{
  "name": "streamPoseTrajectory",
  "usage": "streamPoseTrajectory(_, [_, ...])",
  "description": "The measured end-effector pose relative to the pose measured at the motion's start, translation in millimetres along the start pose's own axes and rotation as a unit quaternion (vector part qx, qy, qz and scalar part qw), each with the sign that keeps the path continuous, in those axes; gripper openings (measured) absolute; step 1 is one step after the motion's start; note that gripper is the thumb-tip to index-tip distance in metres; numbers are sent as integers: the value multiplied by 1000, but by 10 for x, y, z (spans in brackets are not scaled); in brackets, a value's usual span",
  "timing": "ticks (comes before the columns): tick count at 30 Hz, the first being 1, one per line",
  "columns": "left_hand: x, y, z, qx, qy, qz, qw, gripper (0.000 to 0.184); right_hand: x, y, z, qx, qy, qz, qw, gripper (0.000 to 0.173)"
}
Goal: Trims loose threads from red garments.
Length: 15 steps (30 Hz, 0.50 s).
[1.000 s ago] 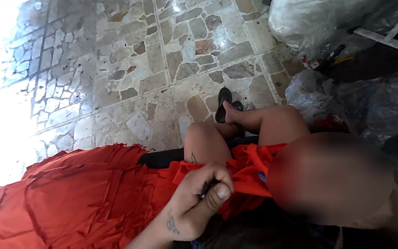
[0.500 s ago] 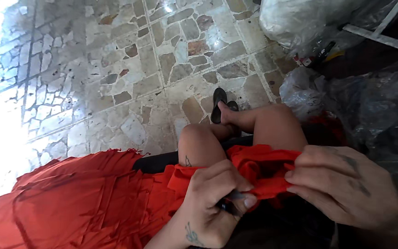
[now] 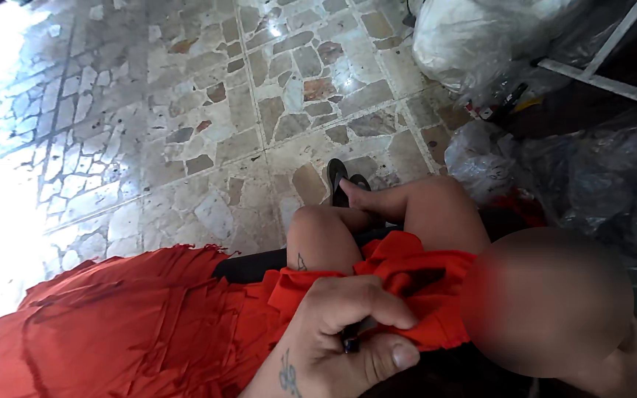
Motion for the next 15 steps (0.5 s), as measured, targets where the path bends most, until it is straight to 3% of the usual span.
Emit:
streamPoseTrajectory(4, [-51, 18, -18, 7, -37, -15, 999, 25, -7, -33, 27, -12, -20, 5, 1000, 7])
streamPoseTrajectory(6, [-111, 50, -25, -13, -110, -79, 991, 25, -8, -45, 27, -20, -24, 1, 1000, 9])
streamPoseTrajectory(8, [-176, 87, -67, -44, -221, -156, 962, 37, -16, -55, 22, -24, -17, -6, 1000, 9])
streamPoseTrajectory(10, [-208, 132, -173, -46, -256, -210, 942, 39, -23, -65, 19, -26, -15, -11, 999, 8])
streamPoseTrajectory(12, [-181, 184, -308, -36, -253, -209, 944, 30, -19, -79, 26, -25, -14, -14, 999, 8])
streamPoseTrajectory(15, [-11, 226, -433, -15, -227, -141, 963, 22, -9, -103, 33, -25, -14, -14, 999, 8])
Point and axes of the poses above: each hand's wrist, its own y-axis away from the middle knuckle, its own x-axis out of the palm, z = x × y, the point moved 5 cm from there along -y, towards the middle knuckle, and after that the axes turned 5 degrees about -y, right-handed, at the moved point
